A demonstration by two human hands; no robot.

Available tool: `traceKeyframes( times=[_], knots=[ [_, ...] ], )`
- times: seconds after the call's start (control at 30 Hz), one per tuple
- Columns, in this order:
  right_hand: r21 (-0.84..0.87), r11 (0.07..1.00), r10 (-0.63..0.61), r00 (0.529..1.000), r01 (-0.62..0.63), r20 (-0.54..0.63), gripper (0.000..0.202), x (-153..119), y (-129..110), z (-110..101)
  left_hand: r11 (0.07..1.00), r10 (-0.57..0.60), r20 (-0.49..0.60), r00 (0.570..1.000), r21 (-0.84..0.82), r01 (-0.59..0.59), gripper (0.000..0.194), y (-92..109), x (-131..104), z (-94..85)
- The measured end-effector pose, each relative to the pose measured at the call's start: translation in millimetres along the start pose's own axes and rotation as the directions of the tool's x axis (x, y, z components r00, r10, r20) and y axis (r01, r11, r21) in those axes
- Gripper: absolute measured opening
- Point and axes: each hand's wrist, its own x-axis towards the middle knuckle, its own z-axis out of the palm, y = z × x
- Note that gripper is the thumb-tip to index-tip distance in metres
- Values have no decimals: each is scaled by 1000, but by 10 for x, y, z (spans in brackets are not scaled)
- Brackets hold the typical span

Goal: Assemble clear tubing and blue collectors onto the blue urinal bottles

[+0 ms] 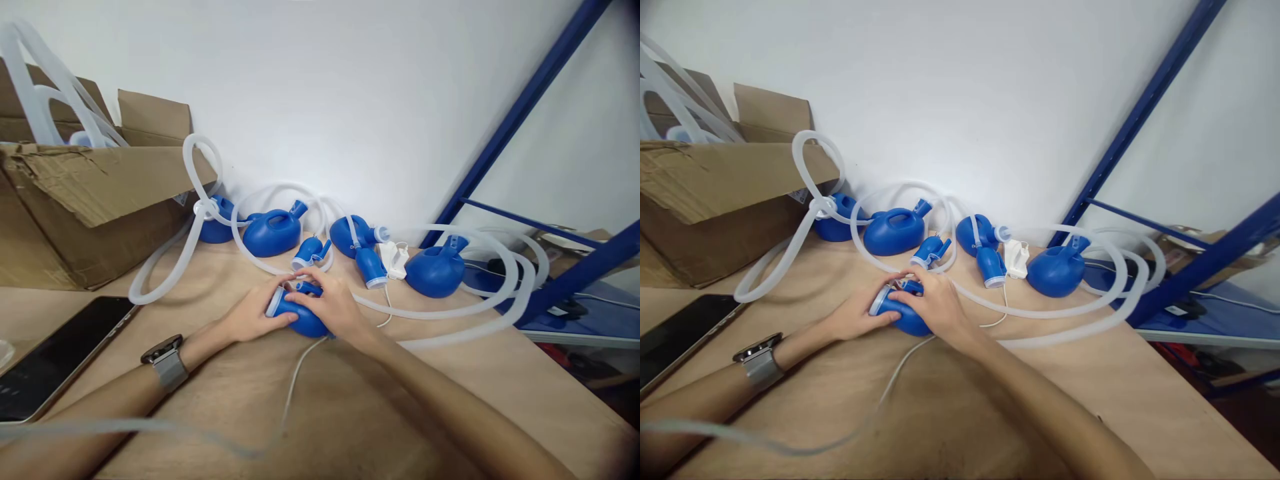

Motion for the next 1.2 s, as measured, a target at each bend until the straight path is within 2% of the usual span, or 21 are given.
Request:
traceKeyframes(
  times=[0.13,0.2,0.27,0.37,0.47,0.53,0.67,0.8,0.87,0.97,1.03,1.1,1.17,1.2],
  knots=[
    [208,977,37,997,-49,60,47,69,29,49,989,-128,-88,988,-87,120,59,-14,-11,-14],
    [220,973,47,995,-64,84,56,7,124,44,984,-164,-124,979,-93,153,57,-23,-30,-15],
    [182,979,70,993,-86,91,55,-107,237,39,983,-169,-157,973,-101,154,49,-24,-38,-11],
    [141,976,152,984,-164,87,46,-301,367,49,993,-108,-175,979,-64,98,31,-10,-24,-6],
    [121,966,218,972,-228,87,47,-420,395,62,997,-15,-91,996,73,22,38,6,2,-36],
    [60,978,190,973,-199,130,57,-441,373,65,988,26,-46,999,156,-18,46,8,19,-81],
    [-170,975,176,968,-145,179,86,-432,344,85,946,90,-1,996,314,-85,43,1,33,-164],
    [-240,966,138,978,-99,155,78,-451,381,127,939,110,-14,994,330,-100,43,-6,2,-138],
    [-238,967,129,980,-91,149,77,-467,394,138,961,77,-77,994,271,-54,40,-10,-16,-93],
    [-225,970,134,977,-95,164,76,-487,390,138,984,-24,-259,965,163,69,37,-1,-19,-34],
    [-218,971,139,976,-101,166,75,-497,385,136,985,-107,-364,925,88,148,37,17,4,-10],
    [-224,968,152,976,-115,154,76,-502,386,137,973,-219,-402,889,-26,228,41,34,41,14],
    [-232,964,167,976,-131,141,77,-504,389,143,920,-381,-402,832,-250,301,46,42,84,58],
    [-233,962,174,976,-139,134,78,-504,388,148,862,-472,-389,791,-390,323,48,44,105,90]
  ],
)
